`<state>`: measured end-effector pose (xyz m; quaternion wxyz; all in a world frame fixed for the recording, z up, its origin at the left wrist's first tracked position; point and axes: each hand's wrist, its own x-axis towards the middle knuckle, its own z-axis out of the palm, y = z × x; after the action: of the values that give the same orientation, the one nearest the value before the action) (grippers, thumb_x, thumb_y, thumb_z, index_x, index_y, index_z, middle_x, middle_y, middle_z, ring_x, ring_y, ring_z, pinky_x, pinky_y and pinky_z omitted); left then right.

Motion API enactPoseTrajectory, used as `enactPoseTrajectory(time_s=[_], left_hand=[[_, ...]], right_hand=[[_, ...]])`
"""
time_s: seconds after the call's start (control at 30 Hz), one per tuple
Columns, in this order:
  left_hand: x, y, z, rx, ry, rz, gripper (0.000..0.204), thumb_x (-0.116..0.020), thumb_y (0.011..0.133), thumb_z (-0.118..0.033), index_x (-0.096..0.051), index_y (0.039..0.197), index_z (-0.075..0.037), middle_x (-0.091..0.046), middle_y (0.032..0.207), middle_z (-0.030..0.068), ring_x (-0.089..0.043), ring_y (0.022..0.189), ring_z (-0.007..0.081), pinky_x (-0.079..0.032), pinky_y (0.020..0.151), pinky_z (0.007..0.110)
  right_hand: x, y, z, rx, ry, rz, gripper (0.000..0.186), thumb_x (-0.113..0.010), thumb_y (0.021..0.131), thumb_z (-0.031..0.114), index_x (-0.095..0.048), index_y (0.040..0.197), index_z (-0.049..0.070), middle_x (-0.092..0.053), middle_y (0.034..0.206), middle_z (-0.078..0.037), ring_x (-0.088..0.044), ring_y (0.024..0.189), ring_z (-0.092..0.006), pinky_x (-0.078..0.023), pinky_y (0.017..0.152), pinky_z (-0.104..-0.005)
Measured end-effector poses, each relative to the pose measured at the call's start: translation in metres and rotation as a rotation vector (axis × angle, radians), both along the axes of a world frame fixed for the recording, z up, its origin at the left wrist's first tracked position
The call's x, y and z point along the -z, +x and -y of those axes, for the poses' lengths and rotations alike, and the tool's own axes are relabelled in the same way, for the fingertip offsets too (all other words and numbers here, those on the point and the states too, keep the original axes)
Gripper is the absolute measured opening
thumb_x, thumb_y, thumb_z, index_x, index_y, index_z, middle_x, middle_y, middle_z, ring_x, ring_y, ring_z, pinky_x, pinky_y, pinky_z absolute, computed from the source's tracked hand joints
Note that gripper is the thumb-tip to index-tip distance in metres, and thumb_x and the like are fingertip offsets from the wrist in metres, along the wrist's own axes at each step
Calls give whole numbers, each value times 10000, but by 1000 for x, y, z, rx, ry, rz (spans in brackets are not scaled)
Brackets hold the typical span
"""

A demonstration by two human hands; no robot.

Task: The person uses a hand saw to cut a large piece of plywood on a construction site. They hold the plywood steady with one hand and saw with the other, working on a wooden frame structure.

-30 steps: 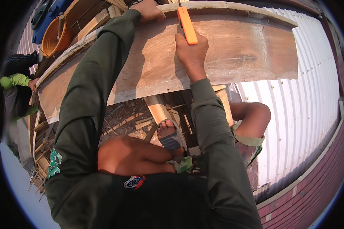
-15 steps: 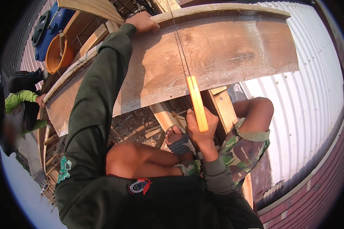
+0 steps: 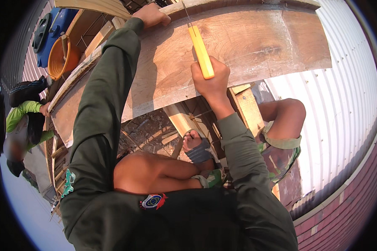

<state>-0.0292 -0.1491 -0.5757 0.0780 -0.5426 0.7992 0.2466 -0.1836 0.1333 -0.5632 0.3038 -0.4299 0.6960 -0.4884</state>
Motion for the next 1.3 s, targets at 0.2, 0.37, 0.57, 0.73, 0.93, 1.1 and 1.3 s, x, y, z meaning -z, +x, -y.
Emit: enactPoseTrajectory(time_s=[0.2, 0.37, 0.57, 0.73, 0.93, 1.1, 1.3], left_hand=[[-6, -2, 2, 38, -30, -30, 364, -772, 590, -369, -808, 801, -75, -753, 858, 166, -708, 786, 326, -550, 747, 381], [-30, -10, 3, -12, 184, 157, 452, -767, 722, -444, -817, 978, -74, -762, 1081, 189, -709, 1060, 339, -539, 929, 447], [-32, -11, -1, 40, 44, 70, 428, -766, 704, -429, -809, 945, -77, -760, 1058, 188, -706, 1030, 339, -538, 902, 444], [-34, -9, 1, 48, 123, 91, 408, -766, 690, -416, -802, 918, -80, -757, 1038, 187, -705, 1006, 339, -538, 879, 442], [-40, -9, -3, 46, 87, 70, 383, -765, 673, -401, -794, 885, -83, -755, 1015, 185, -702, 976, 338, -537, 852, 439], [-38, -7, -5, 50, 109, 78, 363, -764, 658, -388, -786, 858, -86, -752, 995, 184, -700, 952, 338, -537, 830, 437], [-40, -4, -7, 34, 75, 68, 339, -763, 641, -373, -778, 825, -89, -750, 972, 183, -698, 922, 337, -537, 803, 435]], right_hand=[[-16, 5, -46, 27, -69, 58, 239, -666, 785, 24, -753, 988, -68, -715, 731, -170, -705, 666, -159, -564, 665, -327], [-8, -3, 20, -7, 51, -21, 146, -668, 803, 69, -658, 895, -44, -618, 626, -125, -564, 544, -154, -461, 556, -331], [-22, 9, -36, 60, 69, -46, 154, -684, 802, 68, -712, 879, -62, -639, 611, -145, -640, 573, -167, -512, 582, -339], [-11, 3, 44, -2, 87, 35, 211, -686, 812, 93, -577, 682, -33, -584, 562, -136, -572, 512, -155, -475, 529, -352], [-27, 7, -48, -2, -44, 0, 118, -661, 806, 35, -701, 856, -64, -619, 600, -112, -580, 554, -106, -495, 560, -332], [-5, -3, 34, 3, 95, 146, 240, -668, 822, 108, -561, 672, -45, -541, 530, -85, -511, 512, -99, -405, 481, -335], [-13, 0, -22, -30, 18, -60, 117, -672, 797, 53, -700, 832, -56, -632, 602, -111, -600, 557, -120, -499, 566, -324]])
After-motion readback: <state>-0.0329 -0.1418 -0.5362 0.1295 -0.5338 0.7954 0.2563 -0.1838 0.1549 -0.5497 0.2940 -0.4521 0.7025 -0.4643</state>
